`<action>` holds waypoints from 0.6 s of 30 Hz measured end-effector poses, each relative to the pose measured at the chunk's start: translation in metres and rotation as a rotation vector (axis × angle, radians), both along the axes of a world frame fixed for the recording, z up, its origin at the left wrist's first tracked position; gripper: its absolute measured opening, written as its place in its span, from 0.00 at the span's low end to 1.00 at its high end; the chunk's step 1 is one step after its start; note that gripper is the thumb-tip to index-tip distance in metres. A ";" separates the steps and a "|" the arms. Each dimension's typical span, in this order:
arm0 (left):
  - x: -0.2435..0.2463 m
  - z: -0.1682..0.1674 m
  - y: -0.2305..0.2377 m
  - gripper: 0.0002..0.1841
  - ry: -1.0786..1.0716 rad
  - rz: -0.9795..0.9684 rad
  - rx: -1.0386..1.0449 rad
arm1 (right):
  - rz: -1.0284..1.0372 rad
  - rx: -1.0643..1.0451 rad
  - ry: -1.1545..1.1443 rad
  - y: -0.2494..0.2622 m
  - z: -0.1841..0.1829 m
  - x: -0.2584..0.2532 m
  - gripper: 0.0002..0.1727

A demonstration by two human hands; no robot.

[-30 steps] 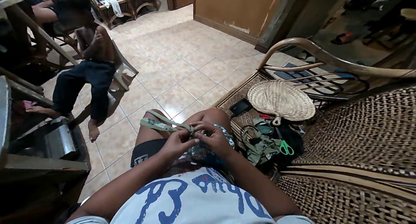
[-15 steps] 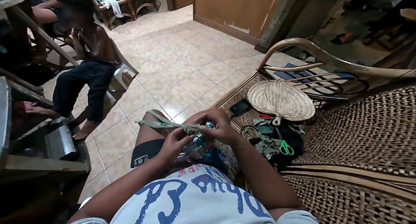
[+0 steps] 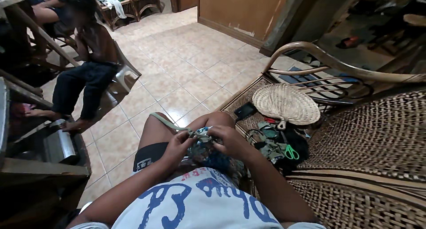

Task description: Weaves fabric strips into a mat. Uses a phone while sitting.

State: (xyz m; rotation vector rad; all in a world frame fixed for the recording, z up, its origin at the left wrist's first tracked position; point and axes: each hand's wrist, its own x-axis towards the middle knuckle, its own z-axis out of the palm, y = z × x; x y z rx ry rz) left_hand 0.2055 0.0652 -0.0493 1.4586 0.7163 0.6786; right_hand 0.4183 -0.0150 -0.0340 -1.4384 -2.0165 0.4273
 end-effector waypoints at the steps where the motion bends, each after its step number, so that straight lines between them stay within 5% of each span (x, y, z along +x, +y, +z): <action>1: 0.000 0.001 0.000 0.07 -0.003 0.004 0.002 | 0.022 0.025 0.031 0.000 -0.001 0.002 0.12; 12: -0.002 0.011 0.001 0.08 0.030 -0.219 -0.006 | -0.017 -0.023 0.130 0.016 0.005 -0.003 0.13; 18: -0.003 0.002 0.004 0.12 -0.037 -0.152 -0.157 | -0.130 0.203 0.139 0.020 -0.001 0.009 0.17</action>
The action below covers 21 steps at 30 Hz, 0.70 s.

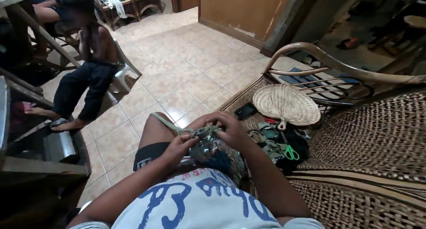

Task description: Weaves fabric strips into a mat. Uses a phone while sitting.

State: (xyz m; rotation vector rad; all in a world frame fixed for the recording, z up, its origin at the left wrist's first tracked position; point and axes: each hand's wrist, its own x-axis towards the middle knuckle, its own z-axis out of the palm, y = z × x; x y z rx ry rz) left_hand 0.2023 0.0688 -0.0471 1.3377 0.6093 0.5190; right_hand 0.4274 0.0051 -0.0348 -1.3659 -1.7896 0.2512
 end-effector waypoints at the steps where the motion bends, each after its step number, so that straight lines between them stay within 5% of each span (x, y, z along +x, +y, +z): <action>1: 0.000 0.000 0.000 0.12 0.002 0.011 -0.034 | 0.013 0.031 0.000 -0.002 0.001 0.005 0.13; 4: 0.001 -0.002 0.000 0.14 -0.012 0.026 -0.074 | 0.106 -0.043 -0.083 -0.011 0.008 0.010 0.06; 9: 0.002 0.002 -0.001 0.13 -0.058 0.048 -0.115 | 0.199 -0.376 -0.175 -0.010 0.006 -0.006 0.15; 16: 0.008 0.023 0.016 0.14 -0.125 0.096 -0.158 | 0.246 -0.307 -0.203 -0.012 0.003 -0.012 0.11; 21: 0.006 0.047 0.065 0.18 -0.176 0.166 0.012 | 0.249 -0.313 -0.227 -0.015 0.005 -0.007 0.11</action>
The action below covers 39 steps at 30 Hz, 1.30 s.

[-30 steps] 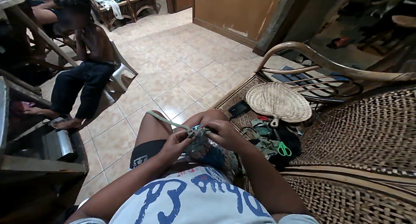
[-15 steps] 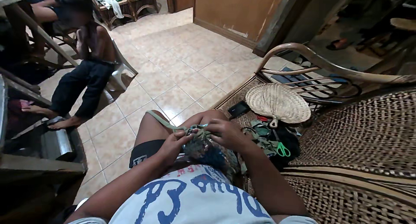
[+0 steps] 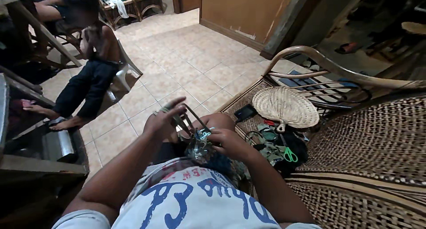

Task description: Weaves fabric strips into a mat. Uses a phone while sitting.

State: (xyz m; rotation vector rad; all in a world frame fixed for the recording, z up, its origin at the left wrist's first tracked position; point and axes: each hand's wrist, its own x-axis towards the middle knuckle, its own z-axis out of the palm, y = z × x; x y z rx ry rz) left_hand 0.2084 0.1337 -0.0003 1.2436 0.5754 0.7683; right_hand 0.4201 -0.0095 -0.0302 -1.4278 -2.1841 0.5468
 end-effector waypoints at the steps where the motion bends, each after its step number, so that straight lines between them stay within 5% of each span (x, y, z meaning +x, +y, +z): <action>1: -0.002 0.007 0.012 0.19 -0.018 0.046 0.000 | -0.004 -0.001 0.001 -0.001 0.000 0.001 0.11; 5: -0.023 0.018 0.061 0.19 -0.071 0.276 -0.078 | -0.029 0.005 0.009 -0.001 0.000 0.004 0.11; 10: -0.088 -0.010 0.120 0.17 -0.069 0.437 -0.160 | -0.016 0.020 0.013 -0.001 -0.005 0.009 0.09; 13: -0.130 -0.046 0.125 0.18 0.273 0.302 -0.194 | -0.018 0.020 0.026 0.000 -0.008 0.012 0.10; 18: -0.187 -0.075 0.109 0.32 0.746 -0.238 -0.266 | -0.048 0.028 0.058 -0.001 -0.011 0.014 0.10; 21: -0.192 -0.064 0.106 0.27 0.989 -0.262 -0.225 | -0.054 0.014 0.065 0.001 -0.010 0.014 0.10; 23: -0.164 -0.050 0.097 0.23 1.175 -0.173 0.003 | -0.045 0.011 0.073 0.004 -0.007 0.013 0.10; 26: -0.104 -0.041 0.065 0.21 0.934 -0.125 0.491 | -0.022 -0.033 0.090 0.008 -0.002 0.011 0.10; 30: -0.018 -0.038 0.009 0.42 0.521 -0.414 0.862 | 0.001 -0.030 0.087 0.012 -0.001 0.010 0.09; 34: 0.017 -0.035 -0.023 0.18 0.546 -0.476 0.694 | -0.011 -0.089 0.071 0.013 0.002 0.016 0.10; 39: 0.017 -0.041 -0.034 0.14 0.428 -0.374 0.252 | 0.113 -0.200 0.159 0.029 0.004 0.033 0.10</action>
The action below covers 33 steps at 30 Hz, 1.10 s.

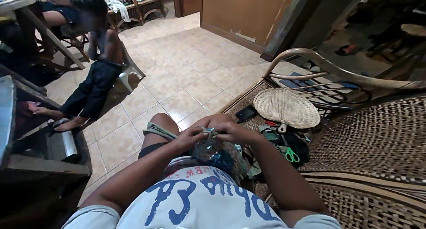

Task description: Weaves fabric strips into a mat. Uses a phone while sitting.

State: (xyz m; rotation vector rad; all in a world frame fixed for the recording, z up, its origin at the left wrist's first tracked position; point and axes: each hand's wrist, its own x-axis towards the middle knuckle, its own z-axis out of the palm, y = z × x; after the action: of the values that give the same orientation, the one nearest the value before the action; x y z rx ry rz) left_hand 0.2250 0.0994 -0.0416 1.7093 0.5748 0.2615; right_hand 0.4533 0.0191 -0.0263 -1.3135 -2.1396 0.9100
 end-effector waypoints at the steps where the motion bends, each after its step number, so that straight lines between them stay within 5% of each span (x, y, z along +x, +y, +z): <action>1: -0.001 0.000 -0.001 0.14 -0.002 0.021 -0.073 | 0.024 -0.012 0.034 0.004 -0.001 0.001 0.09; 7: -0.010 -0.004 -0.003 0.16 -0.051 0.078 -0.231 | 0.035 0.001 0.079 0.013 -0.006 -0.007 0.09; 13: -0.018 -0.004 -0.005 0.23 -0.046 0.005 -0.064 | -0.061 0.136 0.187 0.015 -0.005 -0.018 0.11; 20: -0.019 -0.001 -0.012 0.13 -0.042 0.077 -0.091 | -0.331 0.350 -0.472 0.011 0.002 -0.028 0.09; 22: -0.018 0.000 -0.015 0.13 -0.044 0.102 -0.100 | -0.307 0.281 -0.389 0.008 0.003 -0.029 0.09; 27: -0.020 -0.004 -0.017 0.12 -0.067 0.105 -0.099 | -0.282 0.214 0.238 -0.002 -0.006 -0.039 0.13; 33: -0.022 -0.011 -0.020 0.12 -0.100 0.138 -0.019 | -0.180 0.098 0.173 -0.015 -0.009 -0.034 0.11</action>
State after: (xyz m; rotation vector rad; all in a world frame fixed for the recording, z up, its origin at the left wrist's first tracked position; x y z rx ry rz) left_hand 0.2033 0.0797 -0.0521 1.6307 0.6203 0.4358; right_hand 0.4190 0.0041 -0.0353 -1.3044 -1.8772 0.8033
